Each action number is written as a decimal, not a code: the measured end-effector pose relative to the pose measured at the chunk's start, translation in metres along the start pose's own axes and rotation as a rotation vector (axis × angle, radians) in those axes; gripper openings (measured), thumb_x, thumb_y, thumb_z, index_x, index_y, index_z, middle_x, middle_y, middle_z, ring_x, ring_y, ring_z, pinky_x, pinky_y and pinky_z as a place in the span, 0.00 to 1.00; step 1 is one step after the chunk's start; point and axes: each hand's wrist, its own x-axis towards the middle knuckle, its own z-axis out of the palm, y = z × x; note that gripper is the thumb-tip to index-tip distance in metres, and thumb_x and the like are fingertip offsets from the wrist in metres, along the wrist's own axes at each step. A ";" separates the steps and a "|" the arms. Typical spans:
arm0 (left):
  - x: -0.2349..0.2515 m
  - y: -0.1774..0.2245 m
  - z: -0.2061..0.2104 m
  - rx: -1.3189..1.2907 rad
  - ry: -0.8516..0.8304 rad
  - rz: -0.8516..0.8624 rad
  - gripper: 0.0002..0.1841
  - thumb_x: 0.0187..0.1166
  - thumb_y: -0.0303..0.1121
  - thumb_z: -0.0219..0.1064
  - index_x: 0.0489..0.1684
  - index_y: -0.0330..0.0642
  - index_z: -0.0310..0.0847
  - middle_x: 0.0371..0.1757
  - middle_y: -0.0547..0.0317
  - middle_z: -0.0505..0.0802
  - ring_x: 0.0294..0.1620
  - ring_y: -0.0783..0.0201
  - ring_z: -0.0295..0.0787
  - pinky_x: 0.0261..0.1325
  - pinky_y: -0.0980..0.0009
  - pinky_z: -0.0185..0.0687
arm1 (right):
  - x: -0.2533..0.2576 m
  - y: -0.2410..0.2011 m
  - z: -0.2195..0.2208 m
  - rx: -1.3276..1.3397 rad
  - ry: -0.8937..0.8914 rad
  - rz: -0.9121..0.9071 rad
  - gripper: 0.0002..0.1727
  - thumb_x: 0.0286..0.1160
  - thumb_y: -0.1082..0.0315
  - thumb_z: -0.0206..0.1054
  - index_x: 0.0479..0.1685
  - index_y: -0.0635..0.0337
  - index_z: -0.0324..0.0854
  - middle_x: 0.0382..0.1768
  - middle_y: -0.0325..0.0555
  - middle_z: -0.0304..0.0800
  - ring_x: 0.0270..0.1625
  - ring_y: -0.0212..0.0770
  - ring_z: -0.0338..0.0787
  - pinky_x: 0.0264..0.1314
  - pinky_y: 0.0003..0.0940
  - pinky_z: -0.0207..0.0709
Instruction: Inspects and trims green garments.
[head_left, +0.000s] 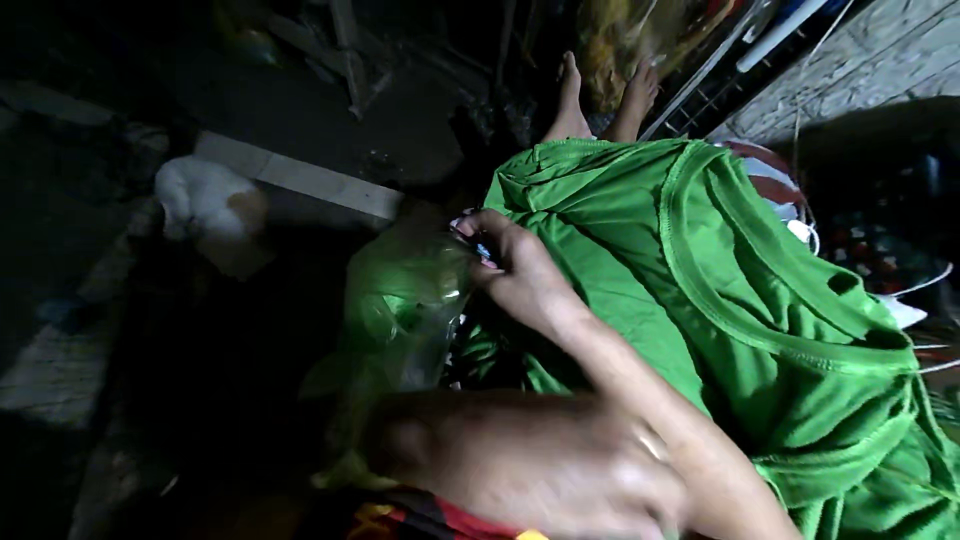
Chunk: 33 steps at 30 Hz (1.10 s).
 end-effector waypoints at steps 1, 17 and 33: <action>-0.015 -0.006 -0.013 0.091 0.101 -0.121 0.09 0.80 0.28 0.67 0.32 0.34 0.91 0.33 0.53 0.93 0.37 0.69 0.89 0.45 0.76 0.82 | -0.008 0.003 -0.005 0.020 0.035 -0.005 0.18 0.72 0.80 0.64 0.61 0.64 0.78 0.38 0.48 0.86 0.34 0.37 0.84 0.38 0.35 0.80; -0.112 -0.047 -0.082 0.724 0.468 -0.640 0.18 0.83 0.43 0.63 0.44 0.34 0.90 0.51 0.44 0.92 0.54 0.50 0.88 0.60 0.44 0.77 | -0.080 0.040 -0.099 -0.223 0.351 -0.047 0.07 0.80 0.74 0.64 0.50 0.67 0.82 0.43 0.40 0.89 0.43 0.20 0.88 0.51 0.19 0.83; -0.016 -0.112 -0.004 0.524 0.627 -0.416 0.14 0.76 0.21 0.58 0.53 0.33 0.89 0.56 0.40 0.90 0.53 0.55 0.89 0.58 0.63 0.84 | -0.181 0.057 -0.034 -0.492 0.490 0.055 0.10 0.69 0.71 0.63 0.43 0.66 0.86 0.37 0.50 0.87 0.29 0.38 0.85 0.30 0.34 0.79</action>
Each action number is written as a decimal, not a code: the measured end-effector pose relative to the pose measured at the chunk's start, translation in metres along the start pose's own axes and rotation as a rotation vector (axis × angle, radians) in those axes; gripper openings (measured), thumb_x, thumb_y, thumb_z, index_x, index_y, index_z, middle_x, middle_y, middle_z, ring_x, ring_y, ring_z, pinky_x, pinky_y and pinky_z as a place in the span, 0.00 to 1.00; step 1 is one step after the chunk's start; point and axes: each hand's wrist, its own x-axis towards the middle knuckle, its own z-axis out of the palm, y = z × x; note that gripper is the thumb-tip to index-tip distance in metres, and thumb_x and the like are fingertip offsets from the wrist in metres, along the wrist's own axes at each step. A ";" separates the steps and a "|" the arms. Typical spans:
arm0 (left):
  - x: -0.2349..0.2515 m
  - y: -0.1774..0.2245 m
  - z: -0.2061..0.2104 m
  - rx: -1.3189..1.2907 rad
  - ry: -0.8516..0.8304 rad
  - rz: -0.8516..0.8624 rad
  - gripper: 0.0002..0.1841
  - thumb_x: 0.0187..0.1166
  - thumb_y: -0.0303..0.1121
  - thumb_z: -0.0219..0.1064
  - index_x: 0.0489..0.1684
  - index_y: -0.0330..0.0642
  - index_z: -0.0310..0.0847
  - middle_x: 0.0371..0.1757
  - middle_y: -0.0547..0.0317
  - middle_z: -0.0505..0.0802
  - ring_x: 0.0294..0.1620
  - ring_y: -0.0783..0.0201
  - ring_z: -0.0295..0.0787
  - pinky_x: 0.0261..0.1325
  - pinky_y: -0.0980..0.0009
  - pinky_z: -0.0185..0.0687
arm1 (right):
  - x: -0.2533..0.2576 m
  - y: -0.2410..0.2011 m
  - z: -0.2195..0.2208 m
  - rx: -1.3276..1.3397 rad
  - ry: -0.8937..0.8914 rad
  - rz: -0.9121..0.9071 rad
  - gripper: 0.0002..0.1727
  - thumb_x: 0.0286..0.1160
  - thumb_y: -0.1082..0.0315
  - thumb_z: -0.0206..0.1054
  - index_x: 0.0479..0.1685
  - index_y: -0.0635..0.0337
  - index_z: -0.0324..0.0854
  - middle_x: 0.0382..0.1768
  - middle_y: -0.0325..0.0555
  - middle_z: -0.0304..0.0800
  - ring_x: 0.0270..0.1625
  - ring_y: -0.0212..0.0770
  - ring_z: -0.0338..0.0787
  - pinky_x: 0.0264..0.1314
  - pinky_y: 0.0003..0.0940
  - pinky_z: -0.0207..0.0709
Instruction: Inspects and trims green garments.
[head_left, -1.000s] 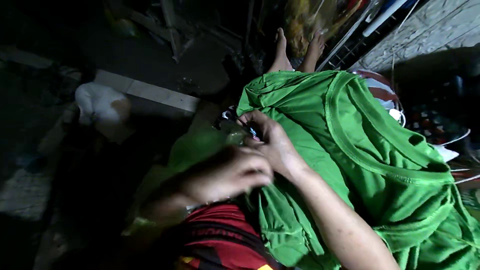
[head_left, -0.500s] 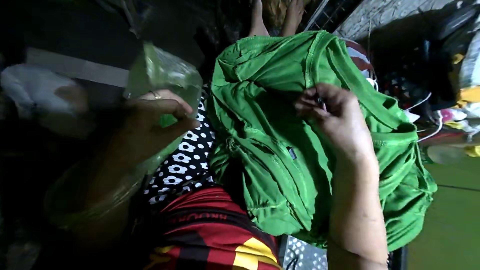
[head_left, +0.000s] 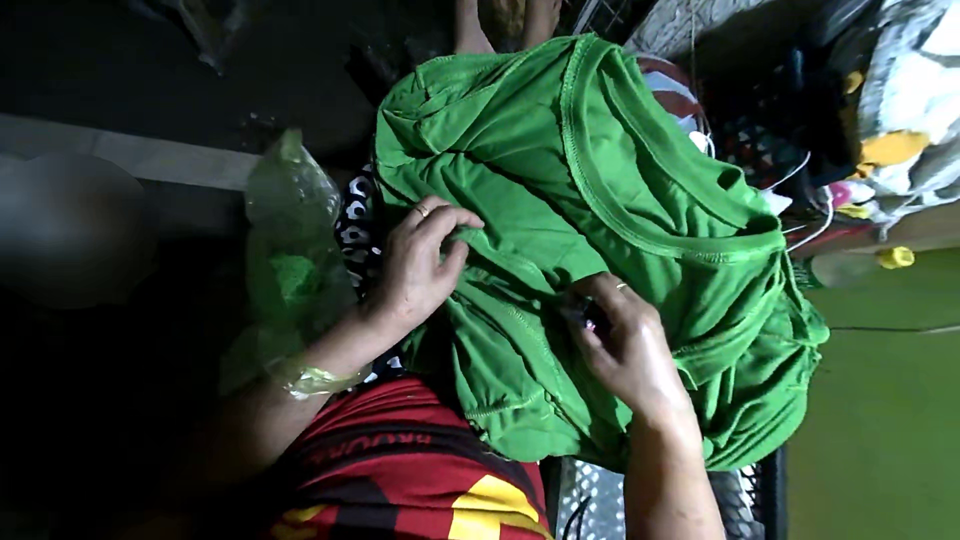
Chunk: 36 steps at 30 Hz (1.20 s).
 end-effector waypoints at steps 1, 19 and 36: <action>0.005 0.001 0.000 -0.073 0.009 -0.028 0.16 0.78 0.21 0.56 0.56 0.32 0.88 0.57 0.43 0.91 0.55 0.60 0.89 0.61 0.67 0.83 | 0.004 -0.001 -0.005 0.009 0.030 0.041 0.10 0.71 0.73 0.61 0.45 0.67 0.84 0.34 0.49 0.87 0.28 0.36 0.83 0.30 0.33 0.78; 0.024 -0.002 0.017 -0.063 0.084 0.244 0.11 0.84 0.25 0.62 0.48 0.32 0.92 0.45 0.44 0.91 0.43 0.66 0.87 0.52 0.79 0.80 | 0.029 0.034 0.012 -0.102 0.121 0.259 0.11 0.78 0.66 0.71 0.47 0.67 0.85 0.29 0.53 0.88 0.29 0.49 0.87 0.33 0.51 0.80; 0.027 -0.008 0.014 -0.380 -0.144 -0.136 0.06 0.78 0.29 0.72 0.37 0.34 0.89 0.39 0.62 0.92 0.38 0.80 0.90 0.48 0.82 0.88 | 0.041 0.027 0.030 0.149 0.185 0.084 0.11 0.67 0.80 0.67 0.48 0.66 0.81 0.35 0.48 0.84 0.30 0.33 0.81 0.32 0.26 0.77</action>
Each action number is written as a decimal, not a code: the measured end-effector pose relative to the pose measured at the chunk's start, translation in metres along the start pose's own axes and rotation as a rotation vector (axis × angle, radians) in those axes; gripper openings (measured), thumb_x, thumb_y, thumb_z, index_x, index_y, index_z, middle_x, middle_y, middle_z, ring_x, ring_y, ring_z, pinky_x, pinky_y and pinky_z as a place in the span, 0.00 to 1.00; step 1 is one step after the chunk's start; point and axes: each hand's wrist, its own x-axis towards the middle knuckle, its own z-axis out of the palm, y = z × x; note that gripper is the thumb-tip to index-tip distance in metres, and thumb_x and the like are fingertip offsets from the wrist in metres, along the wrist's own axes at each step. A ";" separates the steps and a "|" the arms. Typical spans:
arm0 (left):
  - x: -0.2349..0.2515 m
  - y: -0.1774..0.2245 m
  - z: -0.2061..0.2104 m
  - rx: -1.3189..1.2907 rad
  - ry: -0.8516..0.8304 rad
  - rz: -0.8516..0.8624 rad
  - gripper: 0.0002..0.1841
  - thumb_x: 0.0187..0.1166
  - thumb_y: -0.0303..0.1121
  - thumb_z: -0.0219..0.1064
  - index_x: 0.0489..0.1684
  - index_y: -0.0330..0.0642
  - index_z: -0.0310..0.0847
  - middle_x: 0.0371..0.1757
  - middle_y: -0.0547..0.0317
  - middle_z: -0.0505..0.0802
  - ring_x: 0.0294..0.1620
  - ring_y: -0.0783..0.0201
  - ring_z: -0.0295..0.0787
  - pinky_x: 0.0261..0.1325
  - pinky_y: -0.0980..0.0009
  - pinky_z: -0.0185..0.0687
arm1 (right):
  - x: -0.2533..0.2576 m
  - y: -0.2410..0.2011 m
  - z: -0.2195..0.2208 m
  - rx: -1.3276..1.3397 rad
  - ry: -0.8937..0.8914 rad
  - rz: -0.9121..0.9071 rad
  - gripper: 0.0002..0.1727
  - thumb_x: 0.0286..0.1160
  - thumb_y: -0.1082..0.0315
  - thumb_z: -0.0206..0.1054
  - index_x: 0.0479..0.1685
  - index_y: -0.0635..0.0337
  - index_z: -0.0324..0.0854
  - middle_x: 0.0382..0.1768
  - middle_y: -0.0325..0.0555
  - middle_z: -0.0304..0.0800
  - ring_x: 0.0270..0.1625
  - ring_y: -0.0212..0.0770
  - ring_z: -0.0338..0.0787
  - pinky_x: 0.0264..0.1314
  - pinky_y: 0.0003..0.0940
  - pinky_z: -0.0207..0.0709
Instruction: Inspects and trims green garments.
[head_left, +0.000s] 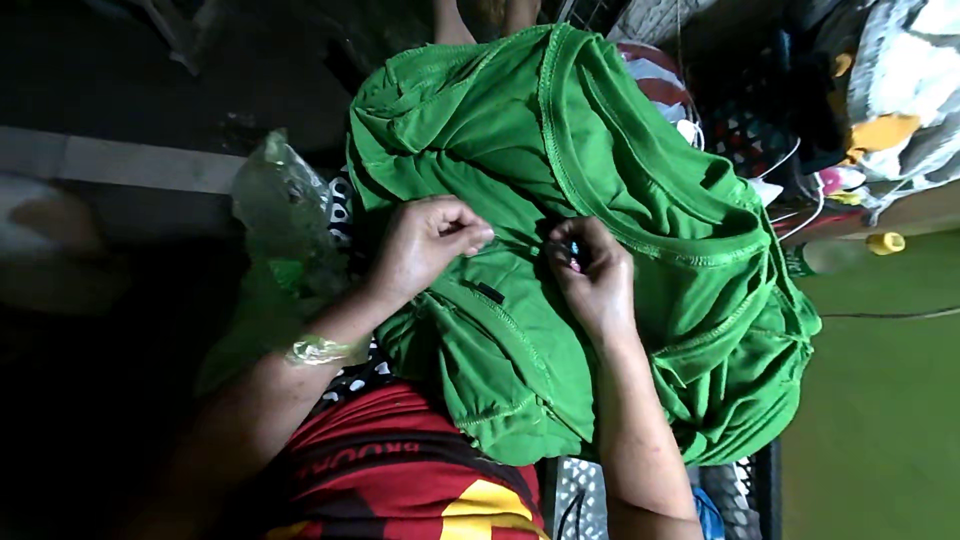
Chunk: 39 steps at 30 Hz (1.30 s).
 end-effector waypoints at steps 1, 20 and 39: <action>0.000 0.002 -0.002 -0.068 0.017 -0.088 0.05 0.80 0.29 0.70 0.38 0.35 0.86 0.35 0.66 0.93 0.35 0.80 0.92 0.46 0.81 0.90 | -0.001 0.002 -0.001 0.061 0.001 0.028 0.11 0.67 0.79 0.67 0.48 0.64 0.80 0.34 0.45 0.83 0.30 0.28 0.80 0.31 0.21 0.75; 0.006 0.008 -0.003 0.255 -0.185 -0.040 0.13 0.91 0.31 0.55 0.49 0.31 0.82 0.43 0.47 0.90 0.43 0.61 0.90 0.53 0.63 0.87 | 0.002 -0.002 -0.007 -0.069 -0.146 -0.064 0.15 0.76 0.69 0.68 0.59 0.66 0.82 0.45 0.53 0.90 0.41 0.44 0.90 0.45 0.44 0.85; 0.008 -0.011 0.002 -0.059 -0.037 -0.041 0.13 0.89 0.33 0.57 0.45 0.32 0.85 0.41 0.58 0.85 0.37 0.79 0.81 0.43 0.85 0.78 | 0.032 -0.027 0.002 -0.352 -0.332 -0.154 0.11 0.71 0.73 0.70 0.51 0.57 0.91 0.42 0.62 0.88 0.38 0.62 0.90 0.34 0.58 0.79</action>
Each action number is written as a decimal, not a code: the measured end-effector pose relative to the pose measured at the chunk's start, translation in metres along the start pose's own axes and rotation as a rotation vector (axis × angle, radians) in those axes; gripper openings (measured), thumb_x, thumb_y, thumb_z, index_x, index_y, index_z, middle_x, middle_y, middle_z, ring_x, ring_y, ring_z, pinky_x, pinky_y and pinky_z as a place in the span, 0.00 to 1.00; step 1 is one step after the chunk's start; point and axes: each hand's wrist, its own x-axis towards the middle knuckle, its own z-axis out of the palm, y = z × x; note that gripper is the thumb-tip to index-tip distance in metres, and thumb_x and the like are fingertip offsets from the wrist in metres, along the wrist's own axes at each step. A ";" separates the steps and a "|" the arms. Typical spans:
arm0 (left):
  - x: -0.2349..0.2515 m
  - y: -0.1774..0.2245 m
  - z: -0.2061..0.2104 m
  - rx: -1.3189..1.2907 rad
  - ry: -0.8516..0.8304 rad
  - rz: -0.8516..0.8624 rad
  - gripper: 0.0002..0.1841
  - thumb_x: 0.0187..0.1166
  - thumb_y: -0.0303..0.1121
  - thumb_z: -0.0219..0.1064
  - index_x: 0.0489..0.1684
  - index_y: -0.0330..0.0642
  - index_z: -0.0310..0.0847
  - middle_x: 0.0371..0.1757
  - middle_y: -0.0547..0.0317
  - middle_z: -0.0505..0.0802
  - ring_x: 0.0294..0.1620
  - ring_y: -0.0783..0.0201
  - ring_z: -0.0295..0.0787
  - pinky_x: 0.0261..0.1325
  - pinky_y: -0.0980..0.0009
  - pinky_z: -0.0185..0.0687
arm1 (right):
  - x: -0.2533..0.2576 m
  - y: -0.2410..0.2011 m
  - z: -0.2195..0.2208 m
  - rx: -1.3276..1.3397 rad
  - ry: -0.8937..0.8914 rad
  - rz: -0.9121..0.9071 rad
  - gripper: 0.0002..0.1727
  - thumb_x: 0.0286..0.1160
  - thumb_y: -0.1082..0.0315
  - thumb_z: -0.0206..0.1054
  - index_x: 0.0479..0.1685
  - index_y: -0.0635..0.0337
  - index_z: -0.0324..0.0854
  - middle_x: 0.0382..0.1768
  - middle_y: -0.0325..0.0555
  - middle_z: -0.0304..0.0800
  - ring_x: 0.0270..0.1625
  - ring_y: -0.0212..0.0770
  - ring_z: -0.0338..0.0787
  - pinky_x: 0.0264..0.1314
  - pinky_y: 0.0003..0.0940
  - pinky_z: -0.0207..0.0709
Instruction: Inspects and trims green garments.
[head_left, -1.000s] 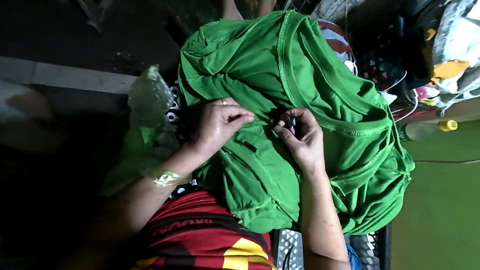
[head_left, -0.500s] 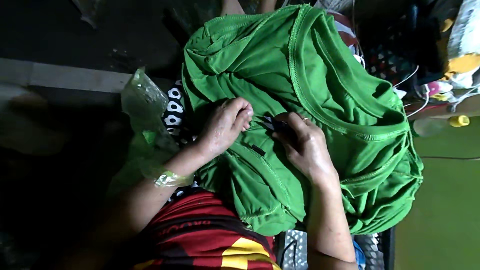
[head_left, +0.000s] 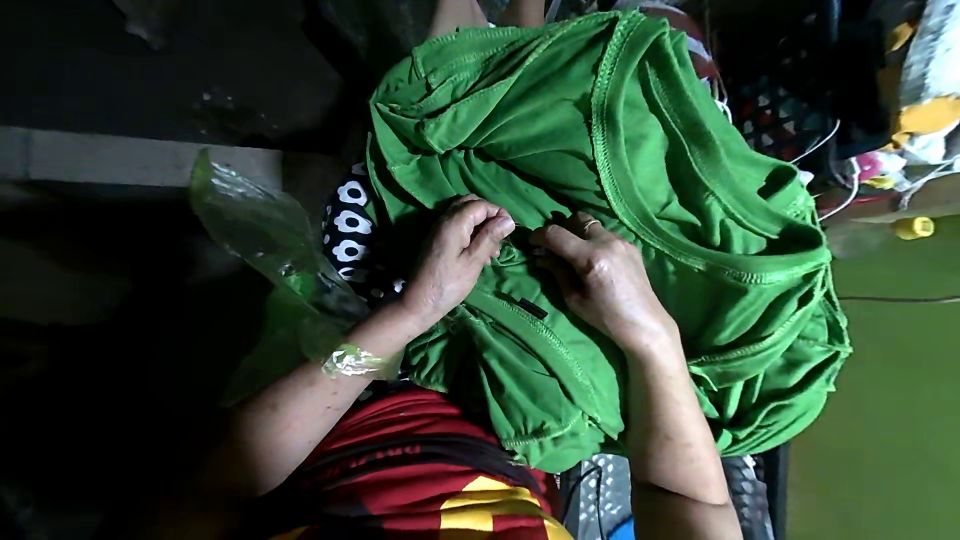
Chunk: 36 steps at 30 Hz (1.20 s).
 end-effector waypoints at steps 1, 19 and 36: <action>0.000 0.001 -0.001 -0.012 -0.006 -0.021 0.13 0.90 0.33 0.56 0.45 0.32 0.84 0.38 0.60 0.85 0.35 0.79 0.81 0.42 0.85 0.78 | -0.001 0.001 -0.001 0.030 -0.004 0.009 0.12 0.71 0.74 0.70 0.51 0.57 0.90 0.43 0.61 0.88 0.39 0.61 0.90 0.34 0.58 0.79; -0.008 0.003 0.011 0.216 0.042 0.114 0.08 0.78 0.32 0.72 0.41 0.35 0.92 0.44 0.49 0.89 0.37 0.71 0.86 0.44 0.81 0.83 | -0.005 0.026 0.002 0.488 0.093 0.133 0.14 0.77 0.71 0.67 0.58 0.68 0.81 0.43 0.43 0.89 0.41 0.22 0.86 0.48 0.18 0.80; -0.011 -0.009 0.005 -0.071 0.001 0.042 0.07 0.84 0.30 0.65 0.45 0.34 0.86 0.47 0.55 0.84 0.40 0.78 0.84 0.44 0.85 0.82 | -0.001 -0.019 -0.015 0.001 -0.084 0.093 0.13 0.66 0.75 0.76 0.50 0.56 0.89 0.40 0.56 0.87 0.37 0.56 0.90 0.32 0.53 0.81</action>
